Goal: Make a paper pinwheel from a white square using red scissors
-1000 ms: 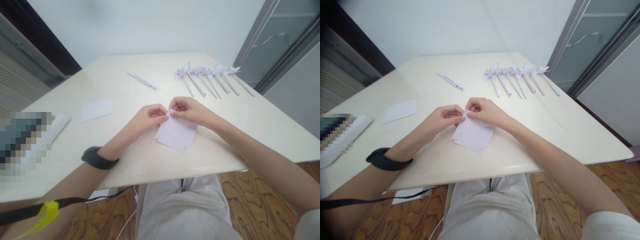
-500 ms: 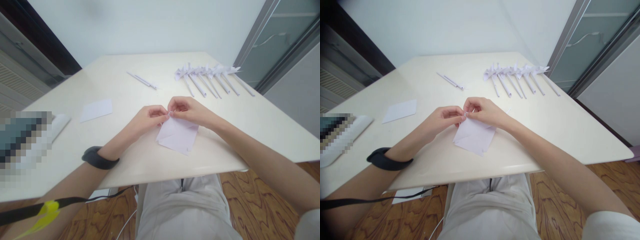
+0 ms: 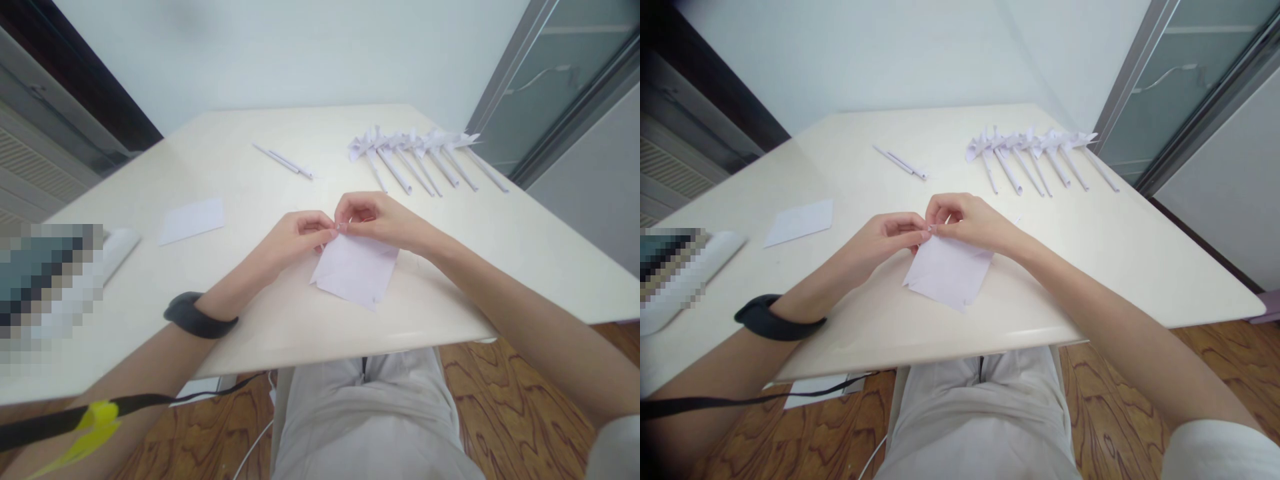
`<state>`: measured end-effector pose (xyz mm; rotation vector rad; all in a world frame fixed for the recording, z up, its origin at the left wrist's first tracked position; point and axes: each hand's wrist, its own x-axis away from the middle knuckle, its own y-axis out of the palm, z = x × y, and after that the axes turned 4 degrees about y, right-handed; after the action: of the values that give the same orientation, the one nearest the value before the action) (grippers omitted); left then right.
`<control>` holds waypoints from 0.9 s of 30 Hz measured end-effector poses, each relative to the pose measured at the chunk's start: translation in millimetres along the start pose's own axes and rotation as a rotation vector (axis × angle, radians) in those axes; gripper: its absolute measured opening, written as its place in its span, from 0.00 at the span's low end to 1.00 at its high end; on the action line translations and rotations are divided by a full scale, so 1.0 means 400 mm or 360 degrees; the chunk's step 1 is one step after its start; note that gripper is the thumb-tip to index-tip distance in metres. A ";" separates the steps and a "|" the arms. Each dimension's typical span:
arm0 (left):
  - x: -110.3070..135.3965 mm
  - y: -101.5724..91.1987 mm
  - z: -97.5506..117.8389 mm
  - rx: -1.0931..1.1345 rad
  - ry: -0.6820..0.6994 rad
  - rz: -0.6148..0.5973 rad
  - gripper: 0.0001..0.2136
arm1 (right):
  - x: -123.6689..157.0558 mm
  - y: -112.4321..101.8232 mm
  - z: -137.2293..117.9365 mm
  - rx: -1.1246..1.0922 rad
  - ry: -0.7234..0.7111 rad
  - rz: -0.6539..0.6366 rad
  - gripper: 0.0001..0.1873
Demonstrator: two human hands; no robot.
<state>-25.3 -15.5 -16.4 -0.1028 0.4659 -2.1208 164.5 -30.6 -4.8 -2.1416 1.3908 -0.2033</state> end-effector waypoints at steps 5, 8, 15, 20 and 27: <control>0.001 -0.003 -0.006 0.0061 -0.0001 -0.0015 0.06 | -0.001 0.000 -0.003 -0.0019 0.0072 -0.0001 0.07; 0.001 -0.003 -0.009 0.0047 0.0036 -0.0021 0.05 | 0.000 0.004 -0.003 -0.0031 0.0100 0.0001 0.09; -0.002 -0.006 -0.012 -0.0075 0.0110 -0.0024 0.06 | -0.003 0.011 0.008 0.0033 0.0132 0.0016 0.07; -0.001 -0.008 -0.010 -0.0076 0.0102 -0.0030 0.07 | -0.001 0.007 0.009 0.0078 0.0155 0.0022 0.07; 0.001 -0.007 -0.007 -0.0076 0.0073 -0.0033 0.07 | -0.003 0.007 0.013 0.0116 0.0149 0.0034 0.07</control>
<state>-28.5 -13.4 -18.1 -0.0868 0.5454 -2.1364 163.8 -28.2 -10.5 -2.0800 1.4358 -0.3448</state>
